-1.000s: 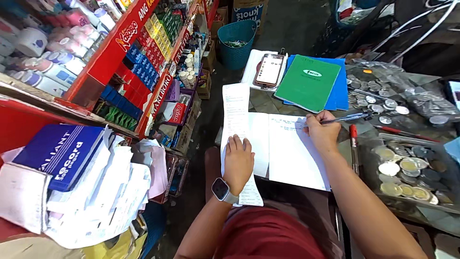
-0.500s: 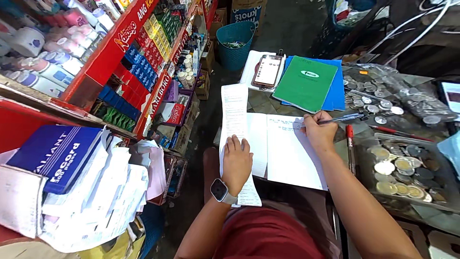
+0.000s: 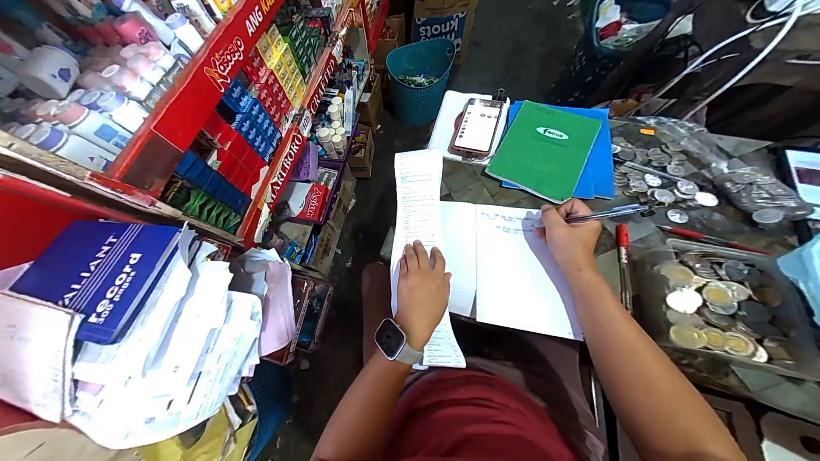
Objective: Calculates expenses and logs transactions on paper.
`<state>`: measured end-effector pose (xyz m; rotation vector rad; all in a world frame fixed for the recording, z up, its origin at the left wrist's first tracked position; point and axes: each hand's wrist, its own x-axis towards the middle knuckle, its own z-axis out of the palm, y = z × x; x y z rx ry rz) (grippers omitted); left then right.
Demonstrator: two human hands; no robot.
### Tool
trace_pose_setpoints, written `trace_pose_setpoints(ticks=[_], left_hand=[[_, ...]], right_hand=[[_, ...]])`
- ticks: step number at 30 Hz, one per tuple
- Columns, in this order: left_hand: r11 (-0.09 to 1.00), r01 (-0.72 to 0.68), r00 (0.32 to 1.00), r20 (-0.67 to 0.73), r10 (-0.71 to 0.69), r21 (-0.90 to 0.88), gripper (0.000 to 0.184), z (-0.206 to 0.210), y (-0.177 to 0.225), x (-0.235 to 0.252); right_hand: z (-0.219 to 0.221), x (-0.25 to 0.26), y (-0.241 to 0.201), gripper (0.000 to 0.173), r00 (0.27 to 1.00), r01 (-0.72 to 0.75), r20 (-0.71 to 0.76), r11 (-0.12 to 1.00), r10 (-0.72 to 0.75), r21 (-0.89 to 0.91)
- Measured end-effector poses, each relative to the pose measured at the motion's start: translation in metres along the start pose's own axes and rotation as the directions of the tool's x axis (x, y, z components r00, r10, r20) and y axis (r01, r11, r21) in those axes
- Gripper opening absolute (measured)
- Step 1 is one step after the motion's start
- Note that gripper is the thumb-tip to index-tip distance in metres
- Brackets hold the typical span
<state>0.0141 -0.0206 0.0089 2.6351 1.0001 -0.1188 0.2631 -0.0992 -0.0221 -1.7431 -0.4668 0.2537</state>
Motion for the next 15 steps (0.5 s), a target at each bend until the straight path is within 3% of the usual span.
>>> trace_pose_setpoints(ticks=[15], left_hand=[[1.000, -0.010, 1.000, -0.022, 0.010, 0.000, 0.053, 0.0018, -0.0010, -0.0006]], right_hand=[[0.0006, 0.0002, 0.0009, 0.029, 1.000, 0.012, -0.003, 1.000, -0.012, 0.025]])
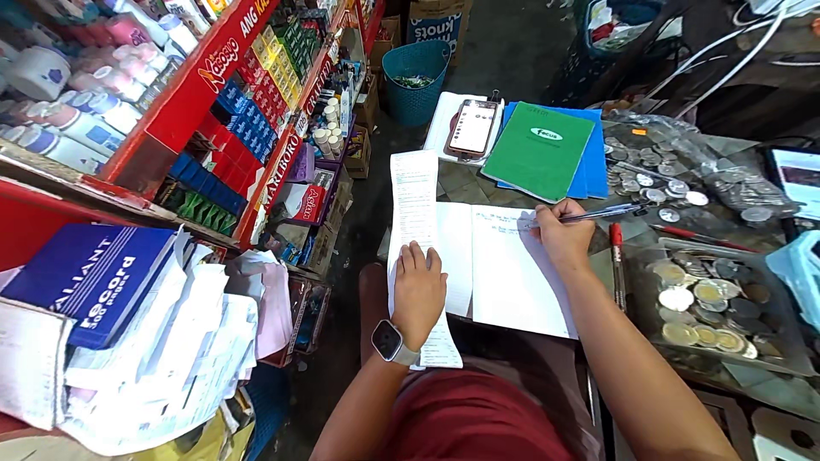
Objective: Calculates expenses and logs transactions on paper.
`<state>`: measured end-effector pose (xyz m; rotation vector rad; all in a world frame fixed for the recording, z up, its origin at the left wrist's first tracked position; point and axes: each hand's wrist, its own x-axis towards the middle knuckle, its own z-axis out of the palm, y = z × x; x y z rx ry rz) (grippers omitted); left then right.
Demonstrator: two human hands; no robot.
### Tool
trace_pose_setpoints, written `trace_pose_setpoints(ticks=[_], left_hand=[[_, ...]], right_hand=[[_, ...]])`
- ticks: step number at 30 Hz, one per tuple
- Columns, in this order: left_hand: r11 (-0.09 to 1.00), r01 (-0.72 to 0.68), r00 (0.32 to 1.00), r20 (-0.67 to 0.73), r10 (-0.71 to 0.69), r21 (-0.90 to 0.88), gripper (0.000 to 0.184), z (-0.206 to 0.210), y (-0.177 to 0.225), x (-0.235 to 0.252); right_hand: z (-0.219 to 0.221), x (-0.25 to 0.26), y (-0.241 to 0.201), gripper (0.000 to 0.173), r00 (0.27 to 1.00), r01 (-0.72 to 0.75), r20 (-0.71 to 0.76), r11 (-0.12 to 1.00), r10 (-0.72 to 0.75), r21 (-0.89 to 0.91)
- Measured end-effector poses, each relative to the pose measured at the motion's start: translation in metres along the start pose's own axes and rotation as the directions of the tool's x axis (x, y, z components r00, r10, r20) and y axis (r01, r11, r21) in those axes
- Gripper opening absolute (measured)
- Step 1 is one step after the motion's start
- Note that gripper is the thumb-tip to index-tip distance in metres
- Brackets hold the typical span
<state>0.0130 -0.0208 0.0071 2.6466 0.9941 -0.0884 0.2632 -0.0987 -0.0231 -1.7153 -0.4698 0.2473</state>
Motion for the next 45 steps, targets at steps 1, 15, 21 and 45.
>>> trace_pose_setpoints(ticks=[1, 15, 21, 45], left_hand=[[1.000, -0.001, 1.000, -0.002, 0.001, 0.003, 0.053, 0.000, 0.000, 0.000], [1.000, 0.010, 1.000, 0.030, -0.010, 0.005, 0.053, -0.002, 0.002, 0.000], [1.000, 0.012, 1.000, 0.017, -0.012, 0.026, 0.054, -0.002, 0.001, -0.001], [1.000, 0.002, 0.999, -0.032, -0.001, 0.020, 0.053, 0.002, -0.007, -0.003]], right_hand=[[0.000, 0.000, 0.000, 0.029, 1.000, -0.002, 0.004, 1.000, 0.002, -0.001], [-0.001, -0.001, -0.002, 0.029, 1.000, 0.001, 0.005, 1.000, -0.001, -0.025], [-0.002, 0.000, -0.007, 0.030, 0.995, -0.084, -0.035, 0.988, 0.089, 0.129], [-0.015, 0.010, 0.002, 0.021, 0.951, -0.193, -0.066, 0.747, 0.302, 0.636]])
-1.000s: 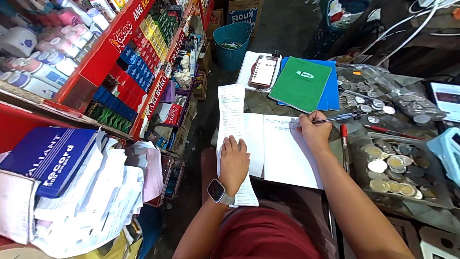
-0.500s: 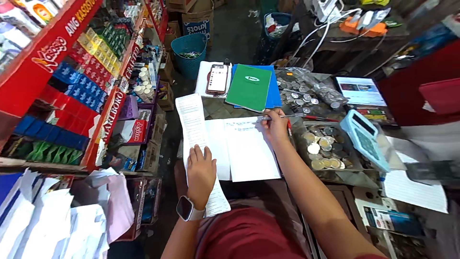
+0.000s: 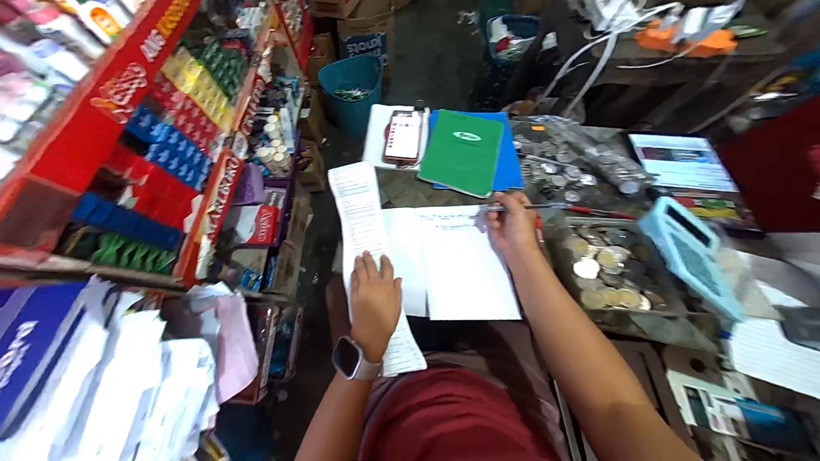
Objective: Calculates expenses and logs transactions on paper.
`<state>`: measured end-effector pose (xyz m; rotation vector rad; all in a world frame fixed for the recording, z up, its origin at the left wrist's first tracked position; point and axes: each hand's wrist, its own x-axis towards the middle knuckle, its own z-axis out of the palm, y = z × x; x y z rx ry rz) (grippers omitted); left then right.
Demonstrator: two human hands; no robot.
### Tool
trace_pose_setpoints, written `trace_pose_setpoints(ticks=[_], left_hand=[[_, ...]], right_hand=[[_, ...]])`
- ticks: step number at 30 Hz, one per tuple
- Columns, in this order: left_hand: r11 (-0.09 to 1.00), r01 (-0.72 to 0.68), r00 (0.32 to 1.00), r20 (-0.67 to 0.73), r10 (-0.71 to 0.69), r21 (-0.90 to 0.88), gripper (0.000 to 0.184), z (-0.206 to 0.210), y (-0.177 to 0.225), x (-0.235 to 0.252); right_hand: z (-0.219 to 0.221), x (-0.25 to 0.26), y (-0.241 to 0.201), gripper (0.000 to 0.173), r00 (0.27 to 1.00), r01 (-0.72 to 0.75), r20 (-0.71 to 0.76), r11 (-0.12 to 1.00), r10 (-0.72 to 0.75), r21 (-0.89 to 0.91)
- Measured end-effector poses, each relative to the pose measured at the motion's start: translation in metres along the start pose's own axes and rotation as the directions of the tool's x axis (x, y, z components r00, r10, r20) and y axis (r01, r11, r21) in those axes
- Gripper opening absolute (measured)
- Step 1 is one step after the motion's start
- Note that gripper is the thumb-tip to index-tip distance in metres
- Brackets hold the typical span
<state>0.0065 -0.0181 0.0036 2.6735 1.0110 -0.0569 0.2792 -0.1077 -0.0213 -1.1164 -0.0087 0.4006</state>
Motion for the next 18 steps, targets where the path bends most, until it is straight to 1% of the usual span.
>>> trace_pose_setpoints(ticks=[3, 5, 8, 10, 12, 14, 16, 18], left_hand=[[1.000, 0.022, 0.999, 0.048, -0.021, -0.008, 0.054, -0.004, 0.006, 0.003], [0.999, 0.026, 0.998, 0.054, -0.025, -0.025, 0.054, -0.005, 0.007, 0.003], [0.999, 0.014, 0.999, 0.043, -0.012, -0.034, 0.053, -0.004, 0.009, 0.004], [1.000, 0.007, 0.999, 0.041, -0.006, -0.018, 0.053, -0.004, 0.009, 0.004], [1.000, 0.011, 0.998, 0.058, -0.011, -0.012, 0.053, -0.005, 0.009, 0.004], [1.000, 0.013, 0.999, 0.052, -0.013, -0.010, 0.053, -0.004, 0.009, 0.003], [1.000, 0.004, 1.000, 0.013, -0.004, -0.001, 0.053, -0.001, 0.007, 0.003], [1.000, 0.004, 1.000, -0.002, -0.004, 0.005, 0.053, -0.001, 0.006, 0.002]], right_hand=[[0.000, 0.003, 0.001, 0.020, 0.999, 0.029, 0.022, 0.998, -0.028, -0.056], [0.004, 0.000, 0.000, 0.022, 0.997, 0.064, 0.044, 0.984, -0.058, -0.166], [0.012, -0.006, -0.001, 0.023, 0.983, 0.158, 0.148, 0.898, -0.105, -0.410], [0.022, -0.012, -0.003, 0.023, 0.964, 0.226, 0.244, 0.826, -0.110, -0.517], [0.036, -0.021, -0.005, 0.020, 0.940, 0.249, 0.334, 0.819, -0.075, -0.517], [0.047, -0.028, -0.004, 0.016, 0.914, 0.222, 0.406, 0.847, -0.008, -0.482], [0.056, -0.030, 0.005, 0.021, 0.904, 0.200, 0.427, 0.860, 0.023, -0.470], [0.060, -0.030, 0.014, 0.024, 0.896, 0.218, 0.443, 0.842, 0.028, -0.493]])
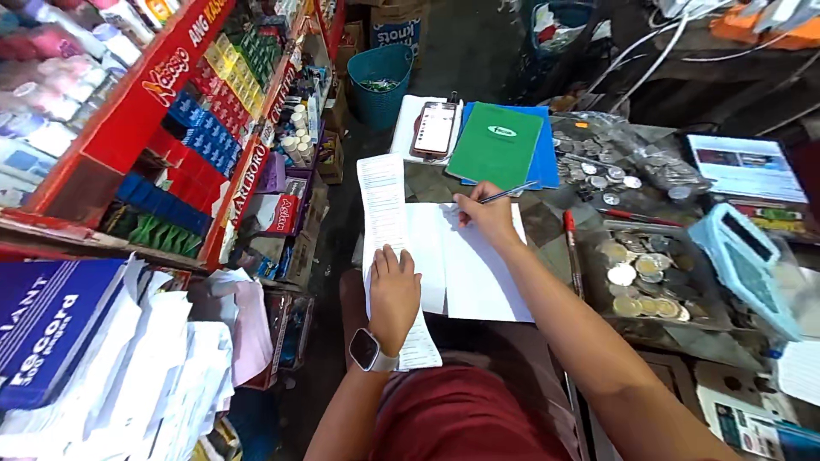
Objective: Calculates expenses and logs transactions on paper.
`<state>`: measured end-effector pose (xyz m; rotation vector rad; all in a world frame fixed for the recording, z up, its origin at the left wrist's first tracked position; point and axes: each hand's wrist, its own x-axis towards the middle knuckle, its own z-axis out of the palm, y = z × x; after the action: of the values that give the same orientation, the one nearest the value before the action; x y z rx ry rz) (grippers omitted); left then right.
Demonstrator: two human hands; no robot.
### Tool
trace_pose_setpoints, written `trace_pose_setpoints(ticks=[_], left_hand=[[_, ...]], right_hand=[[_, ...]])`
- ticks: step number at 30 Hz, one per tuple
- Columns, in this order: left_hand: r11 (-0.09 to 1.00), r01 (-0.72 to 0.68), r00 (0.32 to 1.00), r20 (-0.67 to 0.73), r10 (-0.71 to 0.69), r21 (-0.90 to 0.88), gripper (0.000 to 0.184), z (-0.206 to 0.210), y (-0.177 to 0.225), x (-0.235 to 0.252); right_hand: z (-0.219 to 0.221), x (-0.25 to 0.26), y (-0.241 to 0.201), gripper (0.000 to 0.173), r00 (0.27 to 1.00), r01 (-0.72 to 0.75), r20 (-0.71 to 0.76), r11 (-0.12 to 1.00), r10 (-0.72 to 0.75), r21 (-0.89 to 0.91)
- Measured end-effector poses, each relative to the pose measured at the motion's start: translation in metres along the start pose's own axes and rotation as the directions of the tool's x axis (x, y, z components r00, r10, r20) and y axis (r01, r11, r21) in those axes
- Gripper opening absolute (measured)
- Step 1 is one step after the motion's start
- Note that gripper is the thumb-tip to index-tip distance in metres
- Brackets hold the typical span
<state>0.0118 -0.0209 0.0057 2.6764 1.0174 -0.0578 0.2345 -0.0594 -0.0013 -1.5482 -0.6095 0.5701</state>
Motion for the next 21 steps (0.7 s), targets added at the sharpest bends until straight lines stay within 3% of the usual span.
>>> trace_pose_setpoints(ticks=[11, 21], left_hand=[[1.000, -0.014, 0.999, -0.035, 0.014, 0.025, 0.052, 0.004, -0.004, -0.001], [0.999, -0.020, 0.999, -0.036, 0.022, 0.038, 0.051, 0.003, -0.004, -0.002]], right_hand=[[0.008, 0.000, 0.026, 0.030, 0.988, 0.151, 0.054, 0.958, -0.142, -0.243], [0.008, 0.001, 0.029, 0.031, 0.979, 0.202, 0.050, 0.933, -0.195, -0.298]])
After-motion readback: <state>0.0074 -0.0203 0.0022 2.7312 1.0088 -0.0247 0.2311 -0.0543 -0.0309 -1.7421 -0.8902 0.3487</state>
